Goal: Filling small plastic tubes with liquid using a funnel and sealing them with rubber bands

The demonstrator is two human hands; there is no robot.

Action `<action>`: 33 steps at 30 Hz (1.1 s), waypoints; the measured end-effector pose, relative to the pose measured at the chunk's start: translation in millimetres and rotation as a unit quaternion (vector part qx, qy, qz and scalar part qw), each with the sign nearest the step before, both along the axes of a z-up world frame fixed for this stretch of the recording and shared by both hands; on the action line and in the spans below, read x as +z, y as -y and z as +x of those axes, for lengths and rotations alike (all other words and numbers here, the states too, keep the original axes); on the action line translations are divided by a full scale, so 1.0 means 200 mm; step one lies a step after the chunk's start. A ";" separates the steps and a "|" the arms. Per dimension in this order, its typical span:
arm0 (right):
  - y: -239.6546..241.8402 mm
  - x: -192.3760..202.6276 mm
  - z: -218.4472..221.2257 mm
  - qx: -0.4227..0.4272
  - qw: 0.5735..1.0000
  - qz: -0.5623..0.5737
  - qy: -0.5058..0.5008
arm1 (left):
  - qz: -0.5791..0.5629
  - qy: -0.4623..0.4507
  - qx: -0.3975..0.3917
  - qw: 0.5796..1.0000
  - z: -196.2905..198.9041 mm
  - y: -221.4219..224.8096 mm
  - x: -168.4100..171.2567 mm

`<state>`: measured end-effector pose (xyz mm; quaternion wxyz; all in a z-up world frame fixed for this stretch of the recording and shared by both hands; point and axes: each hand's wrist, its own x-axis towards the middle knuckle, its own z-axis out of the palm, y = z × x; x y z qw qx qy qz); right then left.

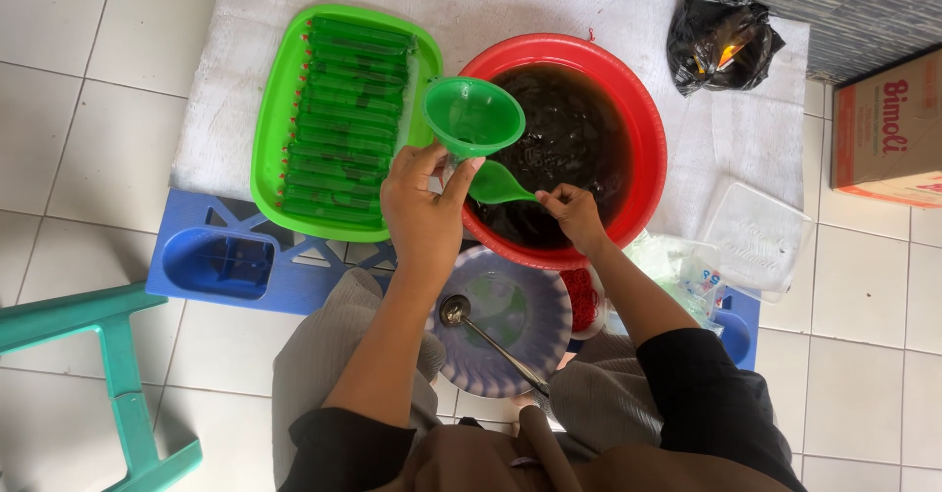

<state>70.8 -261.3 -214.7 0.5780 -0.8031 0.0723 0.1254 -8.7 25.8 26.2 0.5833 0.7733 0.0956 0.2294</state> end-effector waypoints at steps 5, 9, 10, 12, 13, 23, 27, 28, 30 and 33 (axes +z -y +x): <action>-0.05 0.36 -0.01 -0.055 0.997 0.042 0.037 | 0.006 -0.006 0.000 1.000 0.00 0.02 -0.01; 0.05 0.54 0.04 -0.071 0.990 0.065 0.101 | 0.025 -0.011 -0.001 1.000 0.01 0.05 -0.03; 0.09 0.60 0.03 -0.073 0.990 0.065 0.101 | 0.025 -0.011 -0.003 1.000 0.01 0.06 -0.03; 0.18 0.72 0.03 -0.092 0.985 0.068 0.132 | 0.032 -0.024 -0.016 0.999 0.01 0.10 -0.04; 0.20 0.80 0.01 -0.093 0.984 0.068 0.133 | 0.032 -0.023 -0.018 0.999 0.01 0.11 -0.04; 0.37 1.32 -0.13 -0.121 0.971 -0.008 0.204 | -0.022 -0.064 -0.108 0.992 -0.01 0.29 -0.09; 0.30 1.48 -0.20 -0.092 0.972 -0.013 0.214 | -0.034 -0.040 -0.131 0.990 0.02 0.34 -0.10; 0.28 1.50 -0.22 -0.092 0.972 -0.012 0.214 | -0.033 -0.039 -0.130 0.990 0.02 0.35 -0.09; 0.23 1.53 -0.26 -0.078 0.973 -0.033 0.214 | -0.046 -0.043 -0.145 0.987 0.01 0.36 -0.07; 0.24 1.53 -0.27 -0.057 0.969 -0.068 0.230 | -0.046 -0.043 -0.151 0.987 0.01 0.38 -0.05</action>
